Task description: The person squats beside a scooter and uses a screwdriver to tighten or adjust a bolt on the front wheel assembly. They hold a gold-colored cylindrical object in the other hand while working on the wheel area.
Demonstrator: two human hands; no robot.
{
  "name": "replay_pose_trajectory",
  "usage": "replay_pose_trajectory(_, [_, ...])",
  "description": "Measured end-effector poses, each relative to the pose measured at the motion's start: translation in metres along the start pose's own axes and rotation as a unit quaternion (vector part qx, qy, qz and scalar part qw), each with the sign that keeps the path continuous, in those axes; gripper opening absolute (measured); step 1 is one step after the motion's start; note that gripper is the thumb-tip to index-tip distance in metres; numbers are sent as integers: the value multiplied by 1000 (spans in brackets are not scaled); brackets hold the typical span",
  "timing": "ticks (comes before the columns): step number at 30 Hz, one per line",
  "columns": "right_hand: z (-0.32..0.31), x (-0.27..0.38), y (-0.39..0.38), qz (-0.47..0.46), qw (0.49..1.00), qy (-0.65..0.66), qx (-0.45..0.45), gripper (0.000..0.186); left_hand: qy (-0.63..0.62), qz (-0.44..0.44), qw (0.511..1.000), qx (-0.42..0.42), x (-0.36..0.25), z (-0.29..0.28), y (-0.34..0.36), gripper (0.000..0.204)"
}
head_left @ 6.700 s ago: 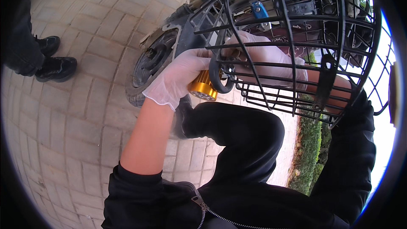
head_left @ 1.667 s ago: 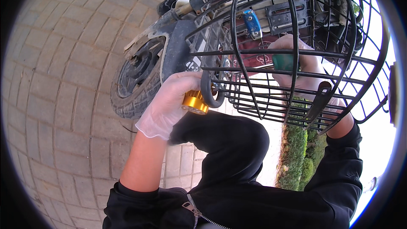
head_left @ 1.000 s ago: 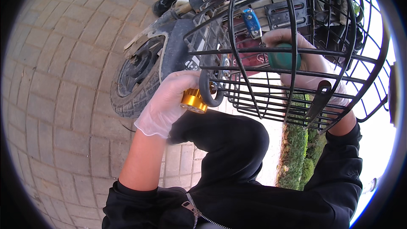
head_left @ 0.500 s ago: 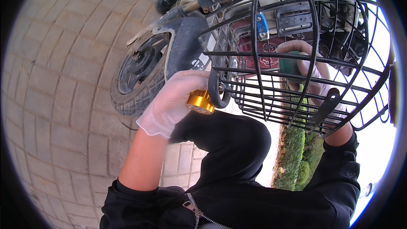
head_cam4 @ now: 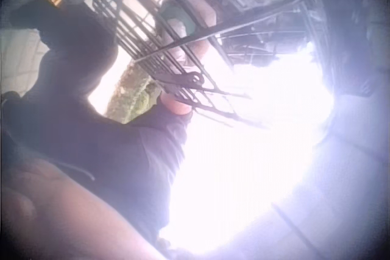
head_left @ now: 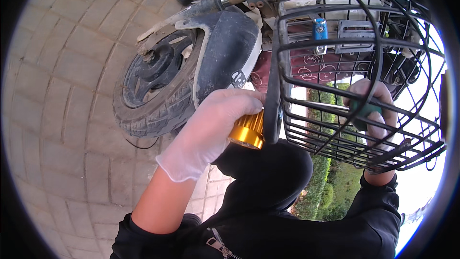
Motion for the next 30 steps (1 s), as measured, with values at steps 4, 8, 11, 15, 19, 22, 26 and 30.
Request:
replay_pose_trajectory(4, [-7,-1,-3,21,999,-31,-25,58,-129,-151,979,38,25,3,0,32])
replay_pose_trajectory(8, [-11,0,-6,9,996,-72,-48,63,-114,-152,979,79,23,4,3,35])
replay_pose_trajectory(11, [-12,0,-5,-9,997,-59,-44,62,-114,-156,974,121,25,6,4,38])
replay_pose_trajectory(15, [-8,-2,3,-37,999,-2,5,53,-80,-132,977,146,22,4,6,46])
replay_pose_trajectory(19, [-5,0,6,-77,996,24,31,48,-109,-176,960,186,29,7,5,49])
replay_pose_trajectory(22, [-9,-4,5,-75,997,4,14,47,-97,-166,963,191,26,8,6,49])
replay_pose_trajectory(26, [-8,-3,7,-69,997,14,14,47,-102,-156,965,184,23,6,6,48])
replay_pose_trajectory(30, [-3,-1,8,-39,999,1,35,49,-96,-153,969,168,24,5,4,48])
Point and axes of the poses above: each hand's wrist, its own y-axis towards the middle knuckle, its own z-axis out of the palm, x = y × z, the point moved 10 cm from there along y, towards the middle knuckle, and after that the axes turned 13 degrees about -z, right-handed, at the moved point
